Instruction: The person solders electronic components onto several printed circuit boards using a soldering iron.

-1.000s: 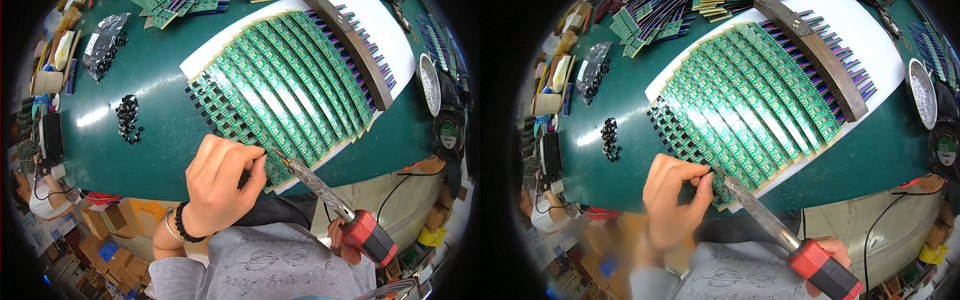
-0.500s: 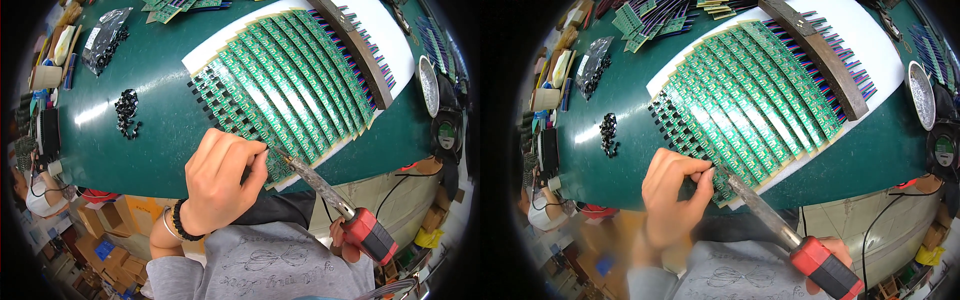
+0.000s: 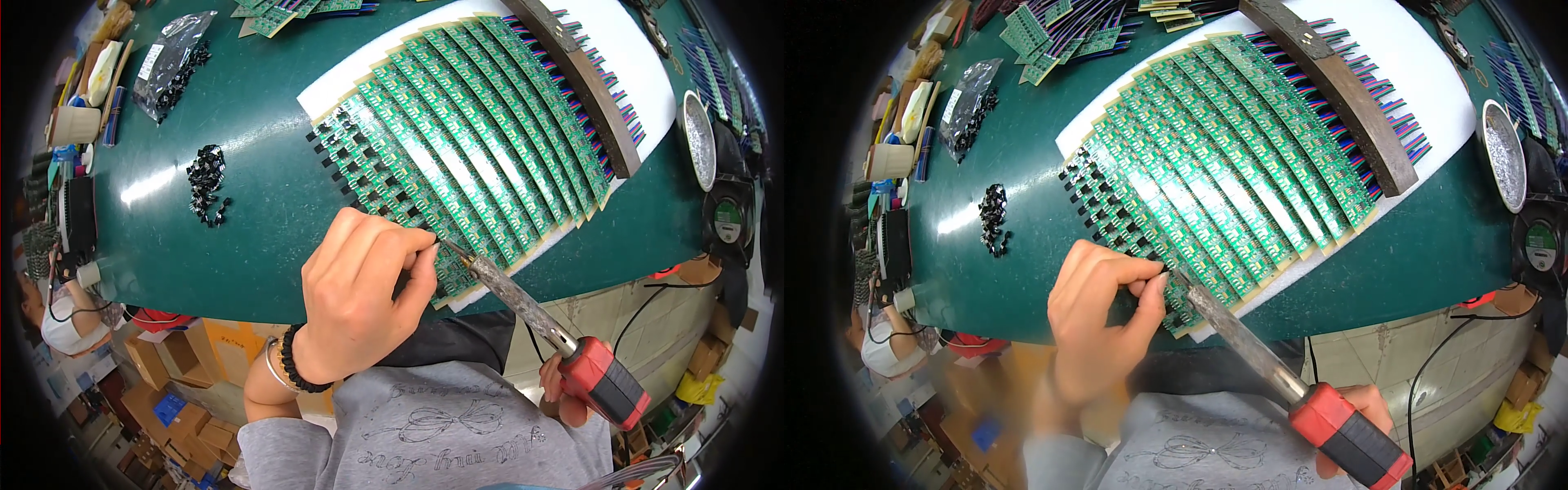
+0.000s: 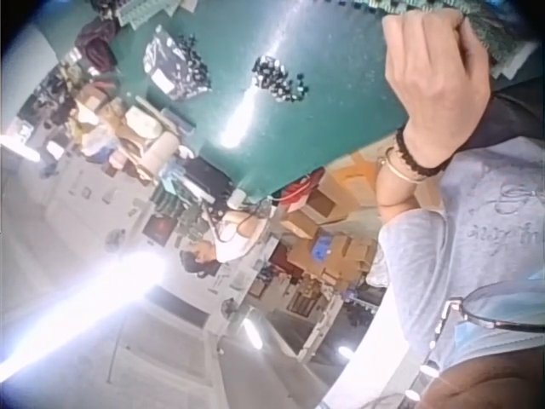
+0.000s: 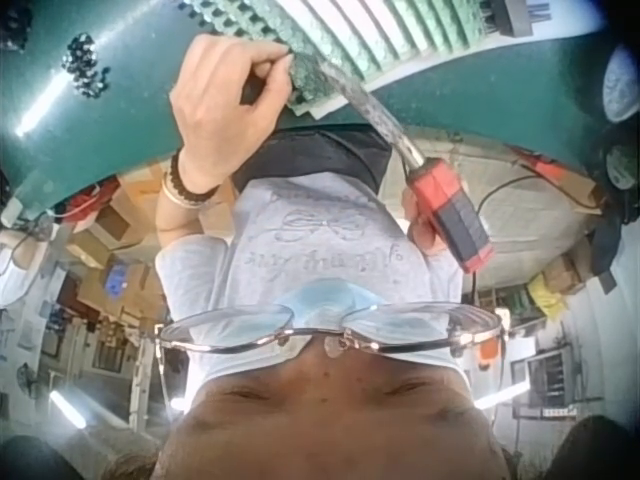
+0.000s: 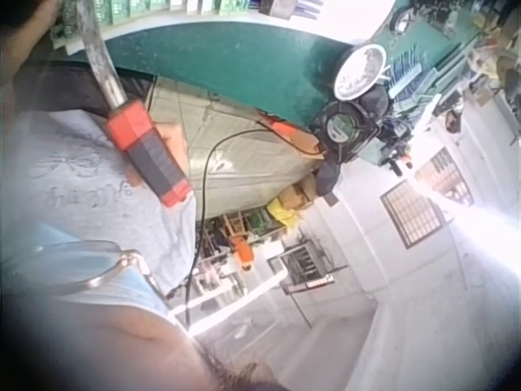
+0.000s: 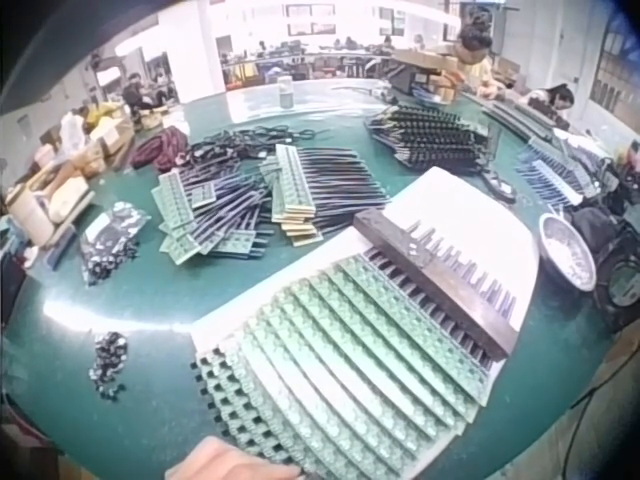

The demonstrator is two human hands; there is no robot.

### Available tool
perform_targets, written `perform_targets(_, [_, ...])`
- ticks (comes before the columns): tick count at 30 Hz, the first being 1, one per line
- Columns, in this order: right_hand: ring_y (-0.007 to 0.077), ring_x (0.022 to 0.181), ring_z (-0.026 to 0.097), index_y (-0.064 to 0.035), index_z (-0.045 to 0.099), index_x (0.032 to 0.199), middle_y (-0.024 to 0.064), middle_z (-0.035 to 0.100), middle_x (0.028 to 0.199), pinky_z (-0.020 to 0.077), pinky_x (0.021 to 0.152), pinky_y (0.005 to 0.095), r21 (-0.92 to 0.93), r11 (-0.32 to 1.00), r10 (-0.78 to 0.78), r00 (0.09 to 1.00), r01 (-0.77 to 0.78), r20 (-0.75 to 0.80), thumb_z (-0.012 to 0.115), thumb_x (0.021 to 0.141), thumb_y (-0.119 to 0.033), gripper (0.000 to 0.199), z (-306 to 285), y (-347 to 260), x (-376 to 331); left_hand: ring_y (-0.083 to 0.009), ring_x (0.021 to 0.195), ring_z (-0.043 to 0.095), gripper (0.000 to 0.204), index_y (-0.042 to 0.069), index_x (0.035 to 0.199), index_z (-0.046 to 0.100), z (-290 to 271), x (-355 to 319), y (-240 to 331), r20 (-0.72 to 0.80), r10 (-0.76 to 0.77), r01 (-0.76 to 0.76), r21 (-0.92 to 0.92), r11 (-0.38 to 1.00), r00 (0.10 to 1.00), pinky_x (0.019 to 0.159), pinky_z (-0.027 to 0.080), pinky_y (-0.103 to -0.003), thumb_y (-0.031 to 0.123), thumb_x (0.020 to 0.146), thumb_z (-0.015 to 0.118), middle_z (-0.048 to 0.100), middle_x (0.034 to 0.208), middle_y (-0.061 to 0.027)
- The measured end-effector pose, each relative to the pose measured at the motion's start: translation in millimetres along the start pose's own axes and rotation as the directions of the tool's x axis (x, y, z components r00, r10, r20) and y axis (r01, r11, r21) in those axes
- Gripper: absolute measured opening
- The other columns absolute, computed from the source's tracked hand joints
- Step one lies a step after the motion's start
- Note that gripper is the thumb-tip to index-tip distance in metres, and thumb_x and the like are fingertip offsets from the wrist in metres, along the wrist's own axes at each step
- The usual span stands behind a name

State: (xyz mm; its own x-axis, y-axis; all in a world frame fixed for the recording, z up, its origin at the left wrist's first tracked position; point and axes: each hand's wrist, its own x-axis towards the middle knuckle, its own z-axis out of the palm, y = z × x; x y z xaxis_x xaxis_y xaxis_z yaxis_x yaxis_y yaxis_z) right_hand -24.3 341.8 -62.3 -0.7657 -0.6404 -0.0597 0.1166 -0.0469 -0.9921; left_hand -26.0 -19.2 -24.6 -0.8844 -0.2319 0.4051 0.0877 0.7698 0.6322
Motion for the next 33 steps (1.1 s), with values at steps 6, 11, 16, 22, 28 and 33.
perform_targets(6, [0.0144, 0.062, 0.060, 0.0059, 0.054, 0.101, 0.0112, 0.065, 0.076, 0.0465, 0.056, 0.0271, 0.155, 0.988, -0.029, 0.979, -0.002, 0.200, 0.090, 0.069, -0.044, 0.069, -15.9, 4.1, 11.7, -0.0217, 0.065, 0.055, 0.021, 0.003, 0.083, 0.065, -0.1, 0.3, 0.7, -0.003, 0.001, -0.001, -0.004, 1.000, 1.000, 0.054, 0.044, -0.032, -0.006, 0.068, 0.075, 0.056, 0.069, -0.0041])
perform_targets(11, [0.0199, 0.051, 0.056, -0.0001, 0.055, 0.079, 0.0102, 0.060, 0.066, 0.0467, 0.052, 0.0287, 0.329, 0.938, -0.099, 0.994, 0.111, -0.052, 0.080, 0.081, -0.046, 0.053, 33.3, -15.9, 48.5, -0.0218, 0.064, 0.054, 0.020, 0.003, 0.083, 0.064, 2.6, -0.1, -0.3, -0.018, -0.001, 0.001, -0.013, 1.000, 1.000, 0.054, 0.044, -0.032, -0.006, 0.068, 0.075, 0.056, 0.069, -0.0044])
perform_targets(16, [0.0132, 0.047, 0.052, -0.0006, 0.042, 0.136, -0.0038, 0.050, 0.054, 0.0448, 0.051, 0.0282, 0.220, 0.954, -0.228, 0.970, 0.205, 0.086, 0.063, 0.082, -0.070, 0.090, 32.4, -7.2, 54.3, -0.0206, 0.066, 0.057, 0.018, 0.003, 0.083, 0.067, -1.8, 0.3, 1.6, -0.001, -0.035, 0.035, -0.021, 0.999, 0.999, 0.059, 0.044, -0.031, -0.007, 0.071, 0.075, 0.062, 0.072, -0.0056])
perform_targets(22, [0.0136, 0.041, 0.048, 0.0028, 0.042, 0.130, -0.0014, 0.049, 0.052, 0.0407, 0.043, 0.0276, 0.323, 0.901, -0.315, 0.949, 0.289, 0.031, 0.061, 0.085, -0.067, 0.085, 57.1, -13.4, 80.8, -0.0214, 0.065, 0.057, 0.018, 0.002, 0.081, 0.065, -1.0, -3.1, -1.8, -0.049, -0.011, 0.010, -0.035, 0.999, 0.999, 0.059, 0.046, -0.033, -0.007, 0.070, 0.075, 0.062, 0.071, -0.0058])
perform_targets(28, [0.0110, 0.038, 0.041, 0.0050, 0.038, 0.130, -0.0008, 0.045, 0.051, 0.0385, 0.039, 0.0257, 0.180, 0.938, -0.258, 0.943, 0.297, -0.211, 0.055, 0.091, -0.063, 0.080, 65.9, -10.4, 72.5, -0.0257, 0.069, 0.058, 0.017, 0.003, 0.083, 0.065, -10.5, -8.2, 0.0, -0.122, 0.051, -0.045, 0.053, 0.998, 0.991, 0.061, 0.048, -0.036, -0.002, 0.070, 0.075, 0.062, 0.076, -0.0083])
perform_targets(33, [0.0110, 0.038, 0.039, 0.0060, 0.038, 0.131, -0.0003, 0.042, 0.051, 0.0390, 0.040, 0.0254, 0.154, 0.951, -0.230, 0.947, 0.267, -0.223, 0.053, 0.094, -0.061, 0.078, 59.9, -9.1, 71.1, -0.0277, 0.078, 0.057, 0.011, 0.005, 0.088, 0.066, -68.7, -22.9, -47.1, -0.309, -0.013, 0.170, 0.488, 0.856, 0.951, 0.067, 0.048, -0.039, 0.004, 0.078, 0.070, 0.060, 0.085, -0.0080])
